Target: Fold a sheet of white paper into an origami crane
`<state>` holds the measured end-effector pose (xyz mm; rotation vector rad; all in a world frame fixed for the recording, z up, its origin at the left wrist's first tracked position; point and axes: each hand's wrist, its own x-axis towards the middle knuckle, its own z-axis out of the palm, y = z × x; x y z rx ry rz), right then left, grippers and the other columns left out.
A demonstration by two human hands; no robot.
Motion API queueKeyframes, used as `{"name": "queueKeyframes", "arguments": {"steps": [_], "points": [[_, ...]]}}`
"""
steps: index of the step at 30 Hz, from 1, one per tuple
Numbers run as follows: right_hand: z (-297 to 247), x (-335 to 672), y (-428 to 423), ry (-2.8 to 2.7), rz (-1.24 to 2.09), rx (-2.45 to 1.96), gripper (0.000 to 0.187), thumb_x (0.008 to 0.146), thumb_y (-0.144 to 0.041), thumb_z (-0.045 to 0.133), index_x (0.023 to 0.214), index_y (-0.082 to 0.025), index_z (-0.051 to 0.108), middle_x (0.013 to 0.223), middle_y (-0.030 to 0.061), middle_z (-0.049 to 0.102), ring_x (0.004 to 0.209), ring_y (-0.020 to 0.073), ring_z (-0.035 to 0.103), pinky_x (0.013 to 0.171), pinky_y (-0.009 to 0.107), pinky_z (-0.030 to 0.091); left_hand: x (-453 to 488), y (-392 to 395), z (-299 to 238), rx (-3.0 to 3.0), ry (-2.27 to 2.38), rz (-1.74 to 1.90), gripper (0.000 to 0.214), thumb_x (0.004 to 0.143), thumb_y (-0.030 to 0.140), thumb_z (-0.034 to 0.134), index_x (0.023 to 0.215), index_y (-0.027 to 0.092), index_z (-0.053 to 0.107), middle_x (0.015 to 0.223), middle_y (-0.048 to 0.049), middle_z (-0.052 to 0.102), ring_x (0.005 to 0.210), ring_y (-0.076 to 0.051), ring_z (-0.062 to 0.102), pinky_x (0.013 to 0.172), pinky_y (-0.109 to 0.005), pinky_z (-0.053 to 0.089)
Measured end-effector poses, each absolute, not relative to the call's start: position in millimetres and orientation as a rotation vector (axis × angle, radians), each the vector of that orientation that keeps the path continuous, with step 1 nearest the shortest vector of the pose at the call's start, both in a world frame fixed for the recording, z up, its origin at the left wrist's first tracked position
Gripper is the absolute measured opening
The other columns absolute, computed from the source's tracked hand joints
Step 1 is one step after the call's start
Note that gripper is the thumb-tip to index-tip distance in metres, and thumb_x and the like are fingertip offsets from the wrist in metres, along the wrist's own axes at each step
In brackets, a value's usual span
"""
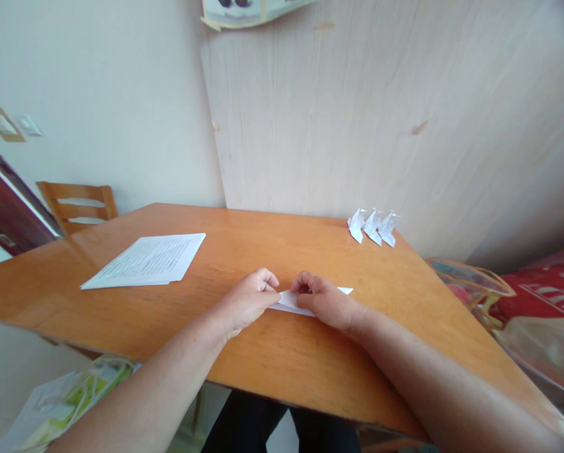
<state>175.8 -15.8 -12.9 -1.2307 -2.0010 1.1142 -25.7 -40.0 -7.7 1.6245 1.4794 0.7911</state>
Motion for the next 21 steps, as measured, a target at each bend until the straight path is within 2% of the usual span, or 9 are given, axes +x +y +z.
{"name": "queueKeyframes", "arguments": {"steps": [5,8,12,21], "points": [[-16,176,-16,-2.017,1.099,-1.23,0.014,0.077,-0.01,0.057,0.087,-0.019,0.059,0.081,-0.0009,0.06,0.073,0.0145,0.054,0.063,0.025,0.038,-28,-38,-3,1.607,1.478,0.769,0.016,0.077,0.025,0.056,0.092,0.02,0.056,0.081,0.0022,0.058,0.076,-0.016,0.055,0.068,-0.028,0.039],[-17,175,-16,-2.022,1.094,-1.242,0.016,0.076,-0.01,0.058,0.089,-0.019,0.059,0.082,-0.0005,0.061,0.074,0.0146,0.055,0.063,0.025,0.039,-28,-37,-3,1.608,1.467,0.785,0.011,0.082,0.028,0.05,0.087,0.019,0.055,0.08,0.0016,0.058,0.076,-0.017,0.058,0.071,-0.029,0.041],[-19,175,-15,-2.044,1.073,-1.222,0.016,0.075,-0.009,0.058,0.088,-0.018,0.059,0.084,0.0005,0.062,0.077,0.0154,0.056,0.066,0.025,0.041,-30,-36,-11,1.701,1.493,0.762,0.016,0.085,0.036,0.053,0.089,0.021,0.056,0.08,0.0013,0.061,0.075,-0.018,0.058,0.065,-0.028,0.04],[-25,178,-11,-2.067,1.031,-1.195,0.021,0.073,-0.008,0.056,0.09,-0.019,0.061,0.084,0.0002,0.063,0.077,0.0159,0.057,0.066,0.026,0.041,-40,-32,-32,1.917,1.547,0.691,0.009,0.085,0.031,0.055,0.089,0.023,0.058,0.081,0.0003,0.067,0.074,-0.018,0.061,0.06,-0.027,0.037]]}}
